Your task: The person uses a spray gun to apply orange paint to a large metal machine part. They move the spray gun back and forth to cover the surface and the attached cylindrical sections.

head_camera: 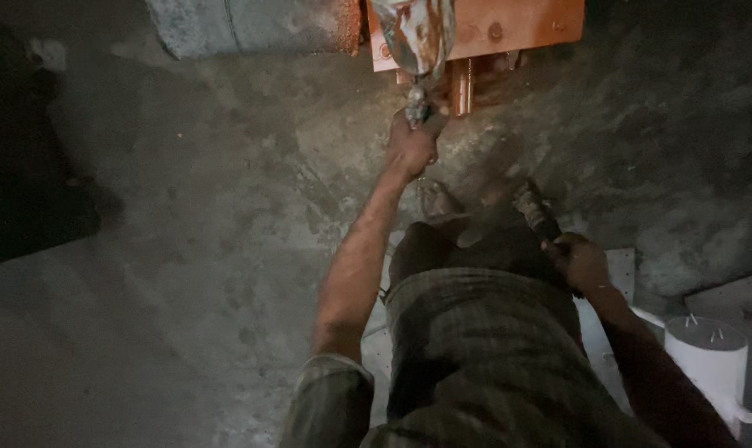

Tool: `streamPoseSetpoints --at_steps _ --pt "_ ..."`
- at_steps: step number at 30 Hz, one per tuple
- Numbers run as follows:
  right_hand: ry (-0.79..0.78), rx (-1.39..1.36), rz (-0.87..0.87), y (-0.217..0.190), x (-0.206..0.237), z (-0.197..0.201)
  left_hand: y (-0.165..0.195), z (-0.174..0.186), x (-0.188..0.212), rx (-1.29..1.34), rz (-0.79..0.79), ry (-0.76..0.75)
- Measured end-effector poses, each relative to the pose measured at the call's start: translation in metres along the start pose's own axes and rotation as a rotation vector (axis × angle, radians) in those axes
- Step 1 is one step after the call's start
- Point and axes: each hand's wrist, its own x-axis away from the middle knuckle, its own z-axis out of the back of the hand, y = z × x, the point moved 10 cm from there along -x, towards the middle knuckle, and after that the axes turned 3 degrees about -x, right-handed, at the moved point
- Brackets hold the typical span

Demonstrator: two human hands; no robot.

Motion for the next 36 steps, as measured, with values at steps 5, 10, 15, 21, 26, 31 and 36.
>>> streamPoseSetpoints --at_steps 5,10,15,21,26,31,36 --pt "0.069 -0.041 0.143 0.001 -0.009 0.005 -0.002 0.005 0.027 -0.164 -0.141 0.02" --pt "-0.073 -0.226 0.082 0.015 -0.038 0.001 -0.014 -0.009 0.016 -0.143 0.126 -0.026" --pt "-0.173 -0.009 0.019 0.018 -0.058 0.014 0.021 -0.039 0.003 -0.269 0.096 -0.09" --pt "-0.193 -0.054 0.006 0.014 -0.066 0.027 0.037 -0.023 0.012 -0.325 0.218 -0.122" --pt "-0.217 -0.002 0.026 -0.003 -0.065 0.017 0.056 -0.04 -0.011 -0.235 0.17 -0.28" --pt "-0.171 -0.027 -0.049 -0.033 -0.038 0.012 0.04 0.022 -0.013 -0.424 0.219 -0.243" --pt "0.006 -0.119 -0.057 -0.087 0.005 -0.005 0.046 0.06 -0.022 -0.484 -0.084 -0.302"
